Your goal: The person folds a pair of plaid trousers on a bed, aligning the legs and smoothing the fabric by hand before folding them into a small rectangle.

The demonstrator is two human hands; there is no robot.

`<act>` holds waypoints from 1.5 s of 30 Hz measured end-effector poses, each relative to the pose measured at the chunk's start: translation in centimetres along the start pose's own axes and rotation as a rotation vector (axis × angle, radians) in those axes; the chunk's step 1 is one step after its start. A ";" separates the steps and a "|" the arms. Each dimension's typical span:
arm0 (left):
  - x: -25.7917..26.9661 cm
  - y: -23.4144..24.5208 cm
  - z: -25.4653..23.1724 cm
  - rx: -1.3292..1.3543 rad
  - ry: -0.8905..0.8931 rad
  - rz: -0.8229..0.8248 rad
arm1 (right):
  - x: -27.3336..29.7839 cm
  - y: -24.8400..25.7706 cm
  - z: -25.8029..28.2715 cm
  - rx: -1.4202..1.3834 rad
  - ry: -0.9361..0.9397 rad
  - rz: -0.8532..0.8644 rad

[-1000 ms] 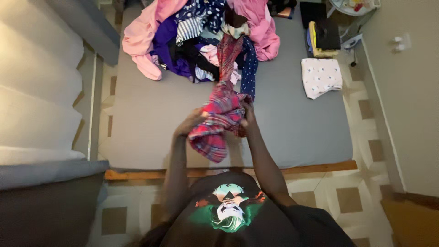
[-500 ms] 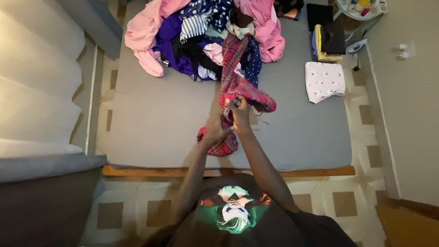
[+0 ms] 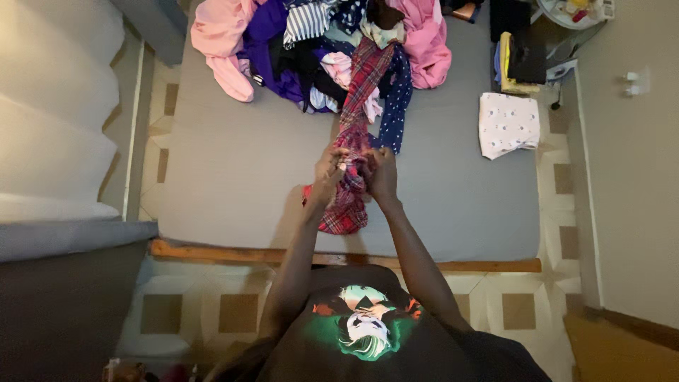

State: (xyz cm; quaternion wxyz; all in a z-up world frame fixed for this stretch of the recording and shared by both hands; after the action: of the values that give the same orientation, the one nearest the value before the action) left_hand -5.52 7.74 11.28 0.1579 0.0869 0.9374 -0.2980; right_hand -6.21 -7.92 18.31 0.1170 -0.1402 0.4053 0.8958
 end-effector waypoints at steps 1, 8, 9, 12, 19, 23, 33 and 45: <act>0.1 0.4 0.0 -0.001 -0.001 -0.003 | 0.2 -1.2 -1.6 0.139 -0.038 0.048; -2.2 6.1 -5.4 -0.150 -0.206 -0.143 | 0.4 0.1 -7.2 0.122 -0.182 0.092; -2.3 5.9 -7.1 -0.498 -0.318 -0.073 | -0.2 0.9 -7.2 0.002 -0.230 0.169; -2.2 6.3 -8.2 -0.581 -0.100 -0.153 | -1.2 2.9 -5.2 -0.200 -0.223 0.272; -3.0 3.2 -10.1 -0.708 -0.103 -0.004 | -0.6 6.7 -1.7 -0.131 -0.392 0.600; -3.8 2.6 -10.5 -0.575 -0.222 -0.044 | 0.2 7.1 0.4 -0.178 -0.094 0.545; -2.7 0.9 -11.4 -0.436 -0.074 0.021 | 1.5 5.0 -6.5 -1.121 -0.339 0.829; -1.3 3.9 -9.5 -0.190 -0.063 -0.001 | 0.7 -1.2 -4.1 -0.689 -0.201 0.680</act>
State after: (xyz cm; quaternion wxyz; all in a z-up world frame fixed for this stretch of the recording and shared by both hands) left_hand -5.62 16.36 16.98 0.1945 0.0619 0.9561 -0.2104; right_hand -5.81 -10.19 14.71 -0.1966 0.0565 0.0950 0.9742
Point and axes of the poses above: each hand's wrist, its own x-axis away from the middle knuckle, its own y-axis out of the back of the hand, z = x × y, the point moved 7 cm from there along -x, towards the middle knuckle, and after that the axes turned 8 degrees about -y, right-handed, at the moved point
